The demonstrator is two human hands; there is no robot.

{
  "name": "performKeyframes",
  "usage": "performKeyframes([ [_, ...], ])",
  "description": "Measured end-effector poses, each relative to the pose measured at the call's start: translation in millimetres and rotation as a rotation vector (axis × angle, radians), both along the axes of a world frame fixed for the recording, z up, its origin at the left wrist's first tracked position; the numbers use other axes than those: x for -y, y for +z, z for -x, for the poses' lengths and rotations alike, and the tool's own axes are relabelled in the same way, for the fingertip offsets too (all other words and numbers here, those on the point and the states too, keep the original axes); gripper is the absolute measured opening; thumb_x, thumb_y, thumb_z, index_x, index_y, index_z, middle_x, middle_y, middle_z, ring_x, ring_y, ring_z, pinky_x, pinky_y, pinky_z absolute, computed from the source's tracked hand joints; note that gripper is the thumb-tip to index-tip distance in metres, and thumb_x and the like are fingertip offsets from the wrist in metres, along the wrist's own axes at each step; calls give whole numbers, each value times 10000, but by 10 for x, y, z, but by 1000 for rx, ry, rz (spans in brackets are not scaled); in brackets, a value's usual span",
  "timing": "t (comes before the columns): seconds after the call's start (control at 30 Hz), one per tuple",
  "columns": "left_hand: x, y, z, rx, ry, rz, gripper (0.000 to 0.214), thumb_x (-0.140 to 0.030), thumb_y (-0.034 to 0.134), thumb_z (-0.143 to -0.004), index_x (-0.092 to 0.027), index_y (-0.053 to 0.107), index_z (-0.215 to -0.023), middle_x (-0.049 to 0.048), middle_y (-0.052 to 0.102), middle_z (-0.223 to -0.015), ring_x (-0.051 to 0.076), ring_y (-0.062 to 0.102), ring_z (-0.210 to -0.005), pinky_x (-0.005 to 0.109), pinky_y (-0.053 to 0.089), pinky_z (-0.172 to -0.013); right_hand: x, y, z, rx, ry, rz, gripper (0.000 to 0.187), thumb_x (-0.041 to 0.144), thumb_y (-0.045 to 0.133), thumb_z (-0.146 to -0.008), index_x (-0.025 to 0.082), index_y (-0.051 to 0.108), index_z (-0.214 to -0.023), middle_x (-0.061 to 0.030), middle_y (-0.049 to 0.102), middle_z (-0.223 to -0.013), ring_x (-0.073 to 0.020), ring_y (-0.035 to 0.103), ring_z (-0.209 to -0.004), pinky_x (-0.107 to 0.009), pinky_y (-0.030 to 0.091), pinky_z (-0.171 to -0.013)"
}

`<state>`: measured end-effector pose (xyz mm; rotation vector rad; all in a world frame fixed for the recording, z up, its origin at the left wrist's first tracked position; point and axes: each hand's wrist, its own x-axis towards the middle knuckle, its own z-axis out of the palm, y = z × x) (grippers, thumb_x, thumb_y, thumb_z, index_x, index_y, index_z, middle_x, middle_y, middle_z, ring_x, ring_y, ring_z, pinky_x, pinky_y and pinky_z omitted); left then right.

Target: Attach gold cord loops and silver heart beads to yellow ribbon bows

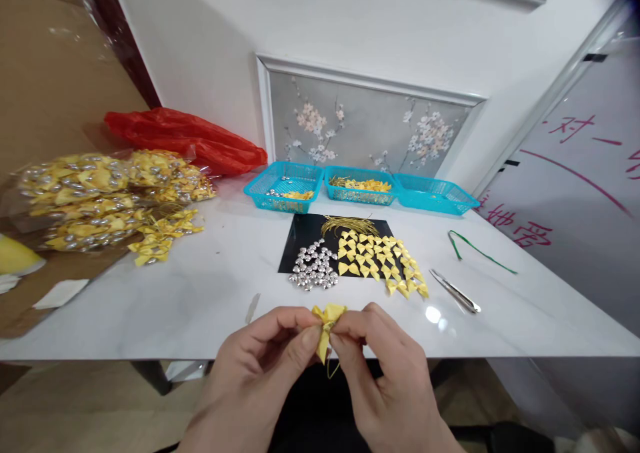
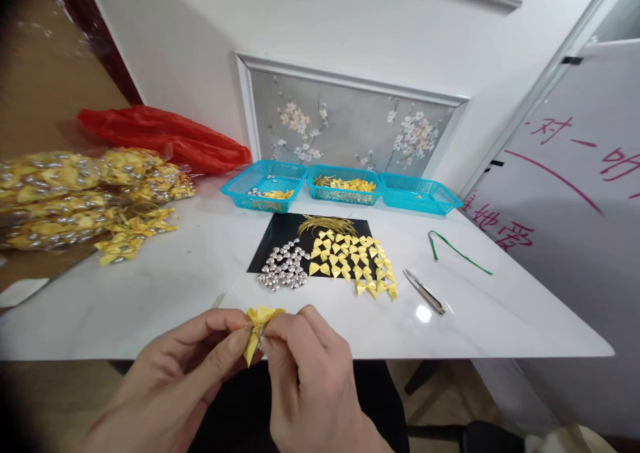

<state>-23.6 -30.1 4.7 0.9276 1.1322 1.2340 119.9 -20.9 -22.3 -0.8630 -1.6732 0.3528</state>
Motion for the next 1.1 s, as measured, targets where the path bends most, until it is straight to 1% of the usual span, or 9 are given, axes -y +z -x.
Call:
performKeyframes([
  [0.17, -35, -60, 40, -162, 51, -101, 103, -377, 796, -796, -277, 786, -773, -9, 758, -782, 168, 678, -766, 191, 544, -717, 18, 35, -68, 2, -7, 103, 172, 87, 506, -977, 217, 619, -989, 4, 703, -833, -122, 658, -638, -214, 530, -588],
  [0.33, -40, 5, 1, -343, 157, -195, 54, -338, 805, -734, -291, 796, -711, 1, 783, -729, 199, 720, -691, 205, 573, -649, 9, 228, -228, 252, -145, -154, 157, 74, 549, -964, 200, 633, -1001, -52, 679, -897, -178, 650, -778, -286, 531, -666],
  [0.5, -10, 64, -27, -582, 138, -352, 93, -286, 733, -798, -322, 812, -764, -9, 805, -760, 209, 739, -670, 229, 565, -654, -46, 316, -153, 290, -55, -145, 128, 67, 592, -935, 163, 677, -932, -86, 651, -901, -189, 610, -754, -312, 542, -640],
  [0.63, -31, 77, -20, -583, 116, -366, 105, -271, 712, -798, -310, 792, -743, -18, 787, -725, 197, 729, -657, 214, 553, -623, -73, 327, -98, 310, -34, -199, 204, 6, 529, -930, 143, 629, -815, -84, 661, -827, -188, 612, -721, -329, 530, -634],
  [0.77, -81, 69, 0, -500, 60, -303, 128, -312, 682, -782, -271, 749, -680, -10, 759, -670, 193, 714, -643, 222, 560, -609, -45, 449, -146, 115, -17, -227, 187, 6, 554, -918, 176, 610, -867, -45, 673, -875, -167, 651, -795, -306, 555, -712],
  [0.87, -99, 48, 15, -499, 22, -275, 133, -333, 659, -785, -256, 744, -719, -1, 760, -680, 179, 694, -624, 227, 552, -583, -14, 570, -195, -180, 184, 18, 154, 80, 536, -982, 223, 589, -956, -5, 655, -915, -145, 706, -852, -244, 602, -690],
  [0.97, -94, 33, 23, -493, 17, -245, 139, -331, 649, -794, -253, 747, -734, -12, 722, -601, 146, 658, -532, 198, 517, -503, -12, 705, -269, -371, 419, 274, 157, 174, 460, -1061, 246, 558, -961, 38, 613, -838, -85, 680, -614, -217, 619, -573],
  [1.03, -85, 27, 31, -491, 56, -271, 119, -313, 665, -773, -257, 752, -714, -27, 690, -549, 126, 641, -476, 179, 512, -475, -31, 811, -381, -440, 396, 273, 150, 192, 483, -1063, 246, 565, -951, 55, 582, -795, -40, 577, -488, -212, 620, -570],
  [1.1, -75, 17, 53, -497, 86, -310, 97, -285, 678, -749, -264, 756, -695, -36, 677, -531, 119, 645, -455, 167, 524, -468, -66, 906, -567, -477, 251, 161, 97, 229, 539, -1050, 267, 586, -974, 58, 563, -787, -27, 496, -461, -202, 613, -598],
])
